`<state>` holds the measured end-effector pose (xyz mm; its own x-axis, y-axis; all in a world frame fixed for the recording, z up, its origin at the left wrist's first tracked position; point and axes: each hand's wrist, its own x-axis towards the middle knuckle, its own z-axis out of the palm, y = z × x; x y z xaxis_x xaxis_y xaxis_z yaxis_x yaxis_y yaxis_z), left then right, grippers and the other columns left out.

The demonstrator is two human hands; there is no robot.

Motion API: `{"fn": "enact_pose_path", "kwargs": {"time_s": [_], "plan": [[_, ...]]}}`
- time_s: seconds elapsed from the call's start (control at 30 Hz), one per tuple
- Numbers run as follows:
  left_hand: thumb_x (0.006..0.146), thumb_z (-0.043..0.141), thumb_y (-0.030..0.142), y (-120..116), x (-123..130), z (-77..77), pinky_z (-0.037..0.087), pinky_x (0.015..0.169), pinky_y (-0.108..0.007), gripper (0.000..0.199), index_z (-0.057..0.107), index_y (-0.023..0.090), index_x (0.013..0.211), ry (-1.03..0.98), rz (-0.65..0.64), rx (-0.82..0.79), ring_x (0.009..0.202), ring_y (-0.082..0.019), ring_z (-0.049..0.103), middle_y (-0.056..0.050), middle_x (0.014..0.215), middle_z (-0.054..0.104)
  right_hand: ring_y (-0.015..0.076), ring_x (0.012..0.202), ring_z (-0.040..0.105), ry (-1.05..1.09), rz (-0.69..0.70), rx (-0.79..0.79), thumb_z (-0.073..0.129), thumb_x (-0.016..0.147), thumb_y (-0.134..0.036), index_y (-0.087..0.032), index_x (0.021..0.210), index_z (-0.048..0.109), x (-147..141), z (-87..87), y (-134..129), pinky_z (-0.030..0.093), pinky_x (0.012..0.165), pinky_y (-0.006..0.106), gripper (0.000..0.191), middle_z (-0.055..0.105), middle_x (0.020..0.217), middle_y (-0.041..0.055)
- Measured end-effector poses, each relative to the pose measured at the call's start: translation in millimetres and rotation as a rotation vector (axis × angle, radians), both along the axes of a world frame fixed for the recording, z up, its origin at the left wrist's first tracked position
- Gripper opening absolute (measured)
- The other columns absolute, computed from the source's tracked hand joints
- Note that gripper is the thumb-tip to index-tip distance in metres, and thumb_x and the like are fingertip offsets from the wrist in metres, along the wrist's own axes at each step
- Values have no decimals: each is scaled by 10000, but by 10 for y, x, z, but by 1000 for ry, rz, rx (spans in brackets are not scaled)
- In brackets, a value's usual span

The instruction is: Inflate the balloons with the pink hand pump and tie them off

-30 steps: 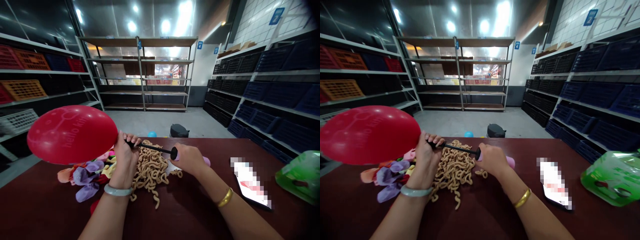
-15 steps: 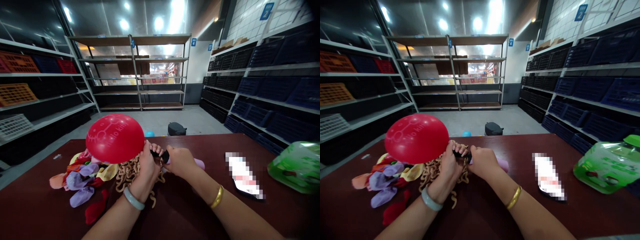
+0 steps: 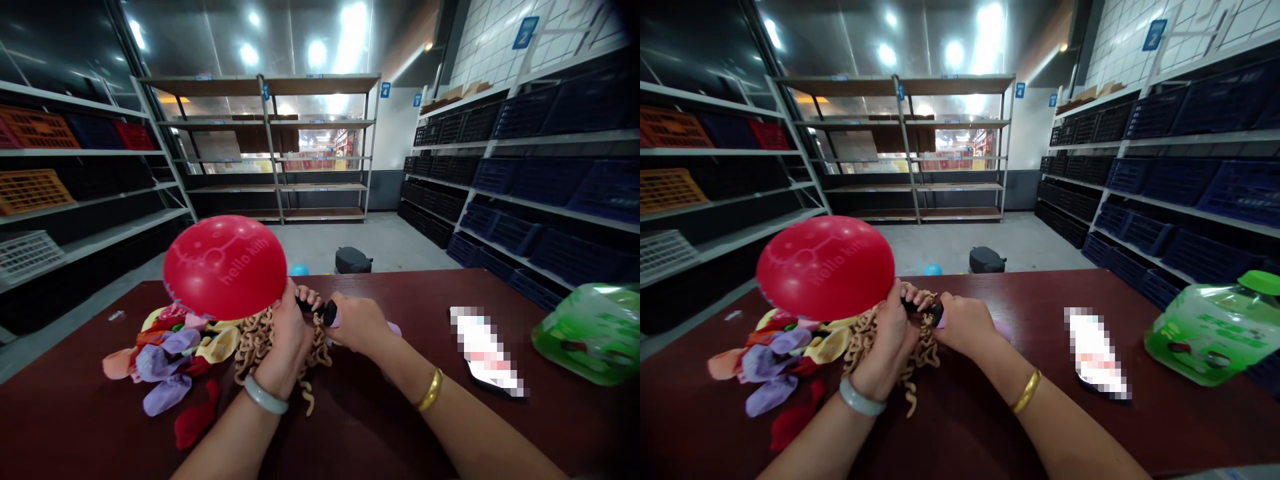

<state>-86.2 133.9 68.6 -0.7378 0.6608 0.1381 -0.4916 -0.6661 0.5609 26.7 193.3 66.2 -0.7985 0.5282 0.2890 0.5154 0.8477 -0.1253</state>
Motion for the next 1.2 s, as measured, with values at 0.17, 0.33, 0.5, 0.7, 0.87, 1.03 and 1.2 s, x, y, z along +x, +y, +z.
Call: {"fn": "enact_pose_path", "kwargs": {"time_s": [0.17, 0.33, 0.5, 0.7, 0.87, 1.03, 1.2], "plan": [[846, 591, 276, -187, -475, 185, 309, 421, -209, 347, 340, 189, 623, 0, 74, 56, 420, -72, 369, 69, 508, 331, 254, 826, 662, -31, -5, 19, 507, 803, -629, -207, 1009, 543, 32, 12, 114, 417, 647, 308, 471, 693, 919, 82], [882, 517, 257, -288, -754, 254, 294, 422, -206, 319, 331, 192, 630, -40, 178, 81, 402, -66, 365, 75, 480, 320, 251, 860, 656, -40, 6, 53, 529, 811, -589, -210, 1038, 548, 96, 3, 248, 409, 657, 305, 442, 694, 974, 78], [894, 460, 209, -188, -693, 169, 307, 432, -211, 297, 321, 196, 632, -65, 184, 24, 414, -66, 363, 63, 481, 332, 254, 831, 655, -62, -5, 89, 562, 796, -565, -193, 1040, 542, 135, -42, 356, 397, 629, 303, 445, 695, 936, 74], [908, 440, 187, -77, -461, 73, 332, 464, -205, 286, 323, 192, 648, -47, 106, 39, 452, -67, 373, 61, 508, 352, 256, 835, 638, -52, 11, 139, 551, 827, -505, -171, 1050, 513, 180, 5, 310, 395, 646, 311, 404, 680, 933, 103], [918, 442, 234, 51, -113, -35, 344, 473, -203, 303, 336, 190, 638, -26, -6, -6, 462, -67, 377, 58, 524, 335, 260, 803, 641, -24, 42, 112, 530, 837, -473, -172, 1013, 503, 150, 16, 168, 413, 639, 318, 350, 679, 910, 98], [892, 509, 283, 90, 148, -92, 367, 472, -220, 323, 354, 191, 624, 32, -46, -81, 457, -82, 394, 53, 535, 342, 252, 842, 646, -22, 64, 19, 545, 824, -484, -164, 1048, 492, 105, -19, 70, 433, 667, 317, 394, 688, 960, 106], [897, 485, 283, 87, 140, -68, 370, 477, -227, 323, 362, 186, 615, 40, -40, -106, 458, -85, 405, 53, 530, 341, 252, 835, 652, 11, 69, 2, 527, 827, -535, -174, 1045, 506, 80, -28, 77, 431, 656, 313, 423, 693, 939, 87]]}}
